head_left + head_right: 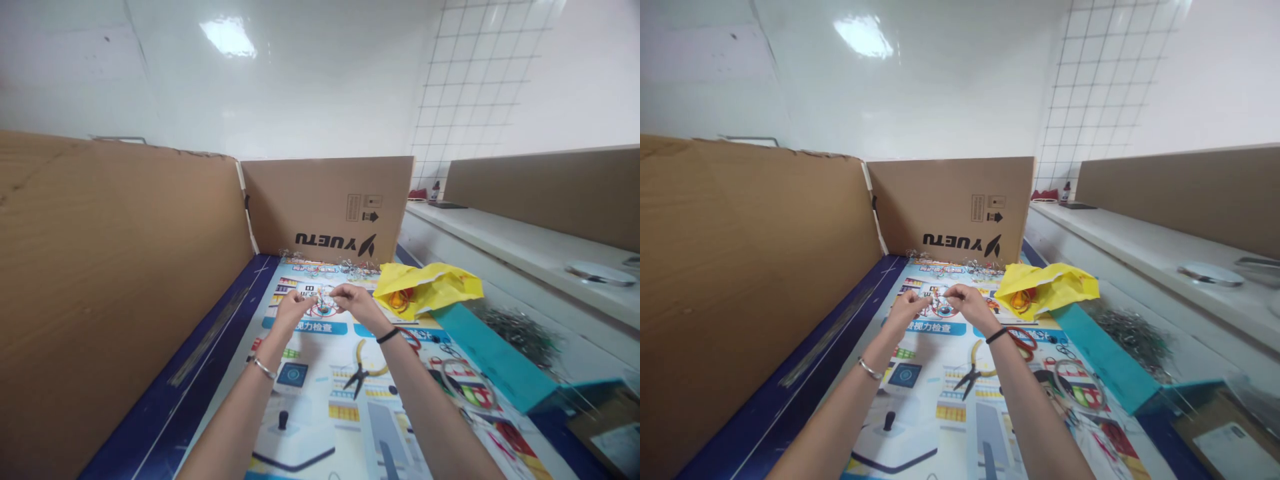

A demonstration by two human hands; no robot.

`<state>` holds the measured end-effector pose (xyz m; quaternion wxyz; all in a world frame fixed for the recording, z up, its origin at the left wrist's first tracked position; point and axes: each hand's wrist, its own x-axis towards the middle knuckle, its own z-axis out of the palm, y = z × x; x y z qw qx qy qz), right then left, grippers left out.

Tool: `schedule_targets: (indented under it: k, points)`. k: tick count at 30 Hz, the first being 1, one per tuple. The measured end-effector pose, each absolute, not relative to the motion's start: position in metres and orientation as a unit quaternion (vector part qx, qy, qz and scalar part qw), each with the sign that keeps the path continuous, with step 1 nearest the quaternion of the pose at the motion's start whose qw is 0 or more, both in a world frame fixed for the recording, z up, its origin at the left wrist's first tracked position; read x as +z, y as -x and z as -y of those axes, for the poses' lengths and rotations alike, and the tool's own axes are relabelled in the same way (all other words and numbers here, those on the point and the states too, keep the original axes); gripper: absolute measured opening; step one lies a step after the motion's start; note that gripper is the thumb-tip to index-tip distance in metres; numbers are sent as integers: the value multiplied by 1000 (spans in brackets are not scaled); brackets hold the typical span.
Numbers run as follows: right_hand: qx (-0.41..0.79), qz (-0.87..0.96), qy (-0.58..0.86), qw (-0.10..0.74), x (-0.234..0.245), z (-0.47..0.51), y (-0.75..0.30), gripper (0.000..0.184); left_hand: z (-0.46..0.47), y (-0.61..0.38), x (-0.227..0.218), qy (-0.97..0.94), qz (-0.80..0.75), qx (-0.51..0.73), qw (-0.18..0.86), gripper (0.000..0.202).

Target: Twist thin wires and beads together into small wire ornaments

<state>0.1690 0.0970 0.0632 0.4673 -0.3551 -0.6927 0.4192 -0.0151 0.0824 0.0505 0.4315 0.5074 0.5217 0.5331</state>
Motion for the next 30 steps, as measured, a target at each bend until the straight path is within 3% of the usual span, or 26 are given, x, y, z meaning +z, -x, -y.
schedule_targets:
  k: [4, 14, 30]
  points:
    - [414, 699, 351, 466, 59, -97, -160, 13, -84, 17, 50, -511, -514, 542, 425, 41]
    - [437, 678, 353, 475, 64, -101, -173, 22, -73, 52, 72, -587, -370, 459, 555, 30]
    - [472, 688, 333, 438, 75, -91, -173, 23, -78, 62, 74, -649, -391, 442, 480, 21]
